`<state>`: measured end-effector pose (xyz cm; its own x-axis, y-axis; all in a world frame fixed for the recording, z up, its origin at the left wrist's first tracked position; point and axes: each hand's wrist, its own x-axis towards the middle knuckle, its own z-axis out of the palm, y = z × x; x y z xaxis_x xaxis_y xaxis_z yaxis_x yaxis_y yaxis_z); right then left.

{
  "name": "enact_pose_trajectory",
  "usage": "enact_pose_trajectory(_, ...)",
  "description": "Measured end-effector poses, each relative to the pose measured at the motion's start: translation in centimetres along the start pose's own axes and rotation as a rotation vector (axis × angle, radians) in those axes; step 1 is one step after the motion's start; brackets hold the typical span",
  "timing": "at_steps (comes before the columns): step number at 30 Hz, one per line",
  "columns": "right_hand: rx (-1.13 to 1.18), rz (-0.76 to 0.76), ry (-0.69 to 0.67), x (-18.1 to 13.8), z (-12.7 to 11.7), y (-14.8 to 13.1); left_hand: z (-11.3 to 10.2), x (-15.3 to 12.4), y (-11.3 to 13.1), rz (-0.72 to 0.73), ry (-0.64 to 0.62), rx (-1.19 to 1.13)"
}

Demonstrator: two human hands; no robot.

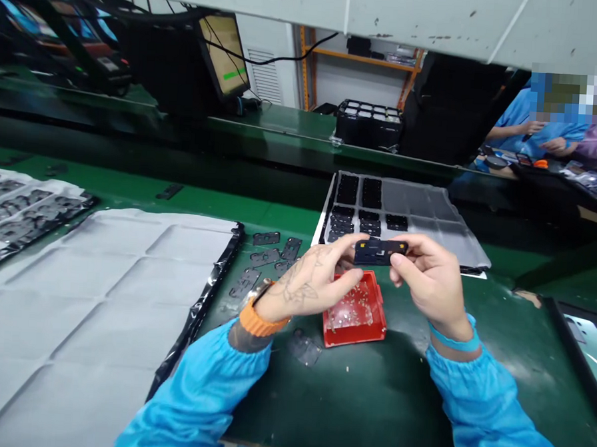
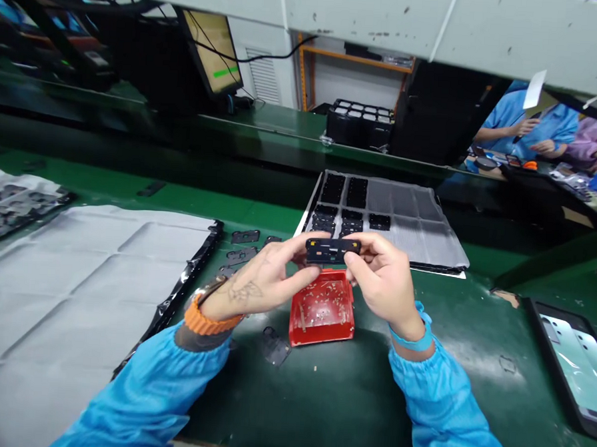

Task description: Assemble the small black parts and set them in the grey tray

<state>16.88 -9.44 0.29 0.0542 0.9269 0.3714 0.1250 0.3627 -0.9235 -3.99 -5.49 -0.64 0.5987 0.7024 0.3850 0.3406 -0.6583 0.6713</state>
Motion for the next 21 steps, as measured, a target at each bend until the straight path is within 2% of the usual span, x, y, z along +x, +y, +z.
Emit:
enact_pose_trajectory(3,0.070,0.048,-0.006,-0.2,0.6,0.8,0.5,0.3,0.8,-0.059,0.061,-0.451)
enact_pose_trajectory(5,0.094,0.067,-0.008,-0.4,0.8,1.4,1.2,0.5,1.2,-0.120,0.146,-0.568)
enact_pose_trajectory(12,0.142,0.139,0.117,-0.5,1.7,2.6,2.0,0.6,1.6,-0.214,0.178,-0.756)
enact_pose_trajectory(16,0.164,0.149,0.109,-0.5,1.9,2.6,2.0,0.8,1.6,-0.285,0.219,-0.821)
enact_pose_trajectory(21,0.161,0.126,0.051,-0.5,1.7,2.2,1.9,1.2,1.8,-0.346,0.213,-0.869)
